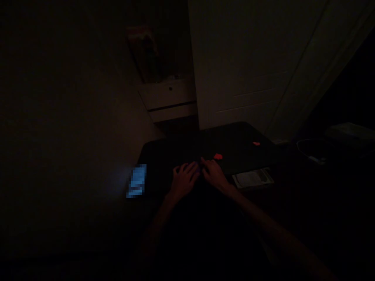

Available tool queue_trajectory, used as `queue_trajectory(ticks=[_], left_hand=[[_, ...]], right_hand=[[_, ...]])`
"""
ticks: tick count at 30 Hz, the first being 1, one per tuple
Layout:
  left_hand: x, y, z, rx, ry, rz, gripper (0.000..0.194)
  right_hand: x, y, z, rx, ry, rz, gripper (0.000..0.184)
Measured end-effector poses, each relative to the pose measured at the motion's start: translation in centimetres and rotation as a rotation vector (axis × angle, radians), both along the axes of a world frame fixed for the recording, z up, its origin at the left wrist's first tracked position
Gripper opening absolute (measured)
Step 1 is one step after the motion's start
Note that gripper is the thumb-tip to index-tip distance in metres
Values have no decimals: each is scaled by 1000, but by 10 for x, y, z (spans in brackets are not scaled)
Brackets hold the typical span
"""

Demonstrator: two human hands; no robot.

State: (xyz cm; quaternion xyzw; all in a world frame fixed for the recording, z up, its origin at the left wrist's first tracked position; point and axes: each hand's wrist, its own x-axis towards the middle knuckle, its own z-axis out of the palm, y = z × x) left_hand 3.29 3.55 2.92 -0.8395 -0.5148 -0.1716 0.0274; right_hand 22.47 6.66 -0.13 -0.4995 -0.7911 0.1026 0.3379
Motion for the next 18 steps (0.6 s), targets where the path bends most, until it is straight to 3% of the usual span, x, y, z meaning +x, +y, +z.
queue_trajectory(ticks=[5, 18], left_hand=[[1, -1, 1, 7, 24, 3, 48], [4, 0, 2, 3, 86, 26, 49]], right_hand=[[-10, -5, -14, -80, 112, -79, 75], [-22, -12, -7, -165, 166, -171, 72]])
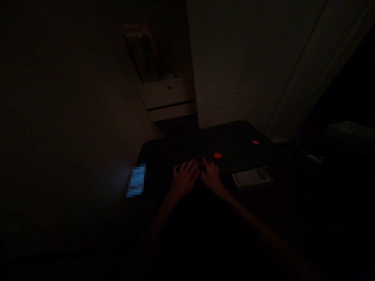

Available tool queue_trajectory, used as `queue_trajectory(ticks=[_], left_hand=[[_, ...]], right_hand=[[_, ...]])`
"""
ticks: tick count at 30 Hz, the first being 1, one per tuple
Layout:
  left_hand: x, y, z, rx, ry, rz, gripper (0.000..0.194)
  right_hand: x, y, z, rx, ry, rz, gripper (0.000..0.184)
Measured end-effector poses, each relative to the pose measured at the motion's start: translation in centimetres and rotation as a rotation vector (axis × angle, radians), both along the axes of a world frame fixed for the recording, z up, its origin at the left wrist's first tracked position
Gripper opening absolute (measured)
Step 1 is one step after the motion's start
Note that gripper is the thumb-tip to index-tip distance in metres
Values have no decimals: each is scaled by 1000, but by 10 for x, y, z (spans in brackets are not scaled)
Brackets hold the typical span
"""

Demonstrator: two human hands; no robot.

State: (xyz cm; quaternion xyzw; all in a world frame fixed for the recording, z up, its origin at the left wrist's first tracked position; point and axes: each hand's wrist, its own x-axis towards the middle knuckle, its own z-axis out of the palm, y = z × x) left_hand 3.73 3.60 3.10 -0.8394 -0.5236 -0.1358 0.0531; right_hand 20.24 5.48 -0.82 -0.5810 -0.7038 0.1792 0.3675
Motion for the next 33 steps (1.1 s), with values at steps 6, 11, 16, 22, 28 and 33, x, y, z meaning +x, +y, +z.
queue_trajectory(ticks=[6, 11, 16, 22, 28, 33], left_hand=[[-3, 0, -5, 7, -18, 0, 50], [-5, -1, -7, -5, -51, -5, 54], [-5, -2, -8, -6, -60, -9, 55], [-5, -3, -7, -6, -51, -15, 51], [-5, -4, -5, -10, -51, -19, 51], [-5, -5, -4, -23, -77, -27, 56]], right_hand=[[7, 8, -2, -54, 142, 47, 66], [17, 4, -2, -4, 146, 9, 66], [17, 2, -3, 16, 141, 20, 64], [11, 5, -6, 14, 109, 35, 64], [17, 7, -8, -76, 175, 55, 51], [27, 5, -8, -74, 267, 54, 60]])
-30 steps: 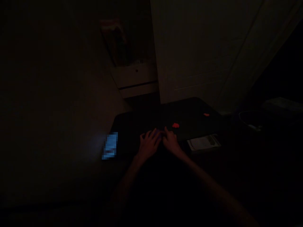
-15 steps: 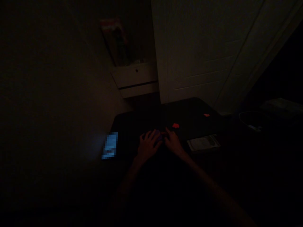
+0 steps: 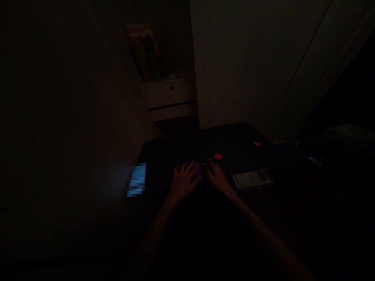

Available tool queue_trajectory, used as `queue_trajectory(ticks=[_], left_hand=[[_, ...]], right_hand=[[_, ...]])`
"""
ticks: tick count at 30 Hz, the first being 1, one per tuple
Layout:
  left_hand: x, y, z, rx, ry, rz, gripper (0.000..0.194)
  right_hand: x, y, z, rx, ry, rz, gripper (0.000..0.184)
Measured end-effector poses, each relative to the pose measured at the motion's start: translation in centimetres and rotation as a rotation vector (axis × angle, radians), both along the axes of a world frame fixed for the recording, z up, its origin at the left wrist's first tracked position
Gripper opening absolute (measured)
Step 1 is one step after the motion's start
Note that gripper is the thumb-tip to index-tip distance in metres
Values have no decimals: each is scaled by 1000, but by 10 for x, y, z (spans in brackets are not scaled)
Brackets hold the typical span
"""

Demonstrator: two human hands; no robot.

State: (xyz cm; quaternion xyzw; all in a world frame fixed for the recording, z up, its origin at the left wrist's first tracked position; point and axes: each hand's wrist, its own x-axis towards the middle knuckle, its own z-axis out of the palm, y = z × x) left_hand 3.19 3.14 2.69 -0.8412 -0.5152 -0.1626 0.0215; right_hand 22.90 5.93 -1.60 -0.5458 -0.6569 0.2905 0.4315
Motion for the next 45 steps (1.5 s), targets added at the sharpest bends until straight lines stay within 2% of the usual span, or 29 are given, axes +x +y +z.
queue_trajectory(ticks=[16, 19, 25, 30, 35, 38, 41, 45], left_hand=[[-1, -1, 0, 11, 20, -10, 51], [-1, 0, -1, 8, 20, -4, 52], [1, -2, 2, 13, 13, -16, 48], [0, -2, 3, 0, 4, -22, 47], [-2, -1, 4, -18, -14, -22, 46], [-3, -3, 5, -12, -30, -45, 47], [-4, -3, 4, 0, -55, -86, 45], [-7, -1, -1, 7, -66, -118, 42]], right_hand=[[-6, -10, 8, 66, -129, 15, 59], [-4, -14, 8, 58, -112, 38, 58], [-2, -24, 6, 79, -80, 0, 60], [-6, -24, 7, 40, -89, -16, 58], [-3, -23, 6, 4, -56, 47, 57], [2, -29, 8, 86, -128, 37, 52], [7, -36, 13, 240, -301, 58, 37], [6, -43, 21, 321, -495, 107, 36]])
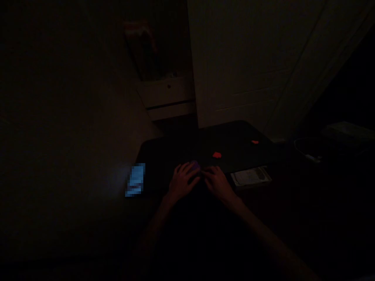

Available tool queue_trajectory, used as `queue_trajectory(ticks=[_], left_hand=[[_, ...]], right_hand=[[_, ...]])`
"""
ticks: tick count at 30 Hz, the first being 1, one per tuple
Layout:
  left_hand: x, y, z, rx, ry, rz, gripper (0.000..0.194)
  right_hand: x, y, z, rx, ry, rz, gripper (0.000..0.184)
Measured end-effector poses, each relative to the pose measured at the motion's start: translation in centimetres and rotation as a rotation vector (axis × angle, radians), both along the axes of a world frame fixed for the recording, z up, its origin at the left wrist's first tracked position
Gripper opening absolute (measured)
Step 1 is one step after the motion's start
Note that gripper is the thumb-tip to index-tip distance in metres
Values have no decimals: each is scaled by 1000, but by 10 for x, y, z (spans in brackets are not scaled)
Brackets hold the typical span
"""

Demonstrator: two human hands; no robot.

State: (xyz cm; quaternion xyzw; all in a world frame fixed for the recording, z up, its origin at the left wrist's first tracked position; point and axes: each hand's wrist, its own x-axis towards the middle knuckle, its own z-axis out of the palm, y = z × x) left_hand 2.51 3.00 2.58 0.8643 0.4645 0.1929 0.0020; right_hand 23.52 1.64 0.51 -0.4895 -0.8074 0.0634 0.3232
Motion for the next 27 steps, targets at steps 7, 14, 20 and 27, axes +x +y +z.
queue_trajectory(ticks=[7, 14, 20, 27], left_hand=[[-1, 1, -2, 25, 3, -16, 39], [-2, -1, 0, 33, 39, -33, 41], [-3, 0, -1, 41, 57, -56, 44], [-3, 1, -1, 36, 67, -57, 44]], right_hand=[[-6, -2, 9, 6, -158, 0, 37], [9, 15, 15, 25, -299, 136, 31], [21, 30, 23, -1, -375, 239, 36], [16, 33, 26, -1, -386, 259, 38]])
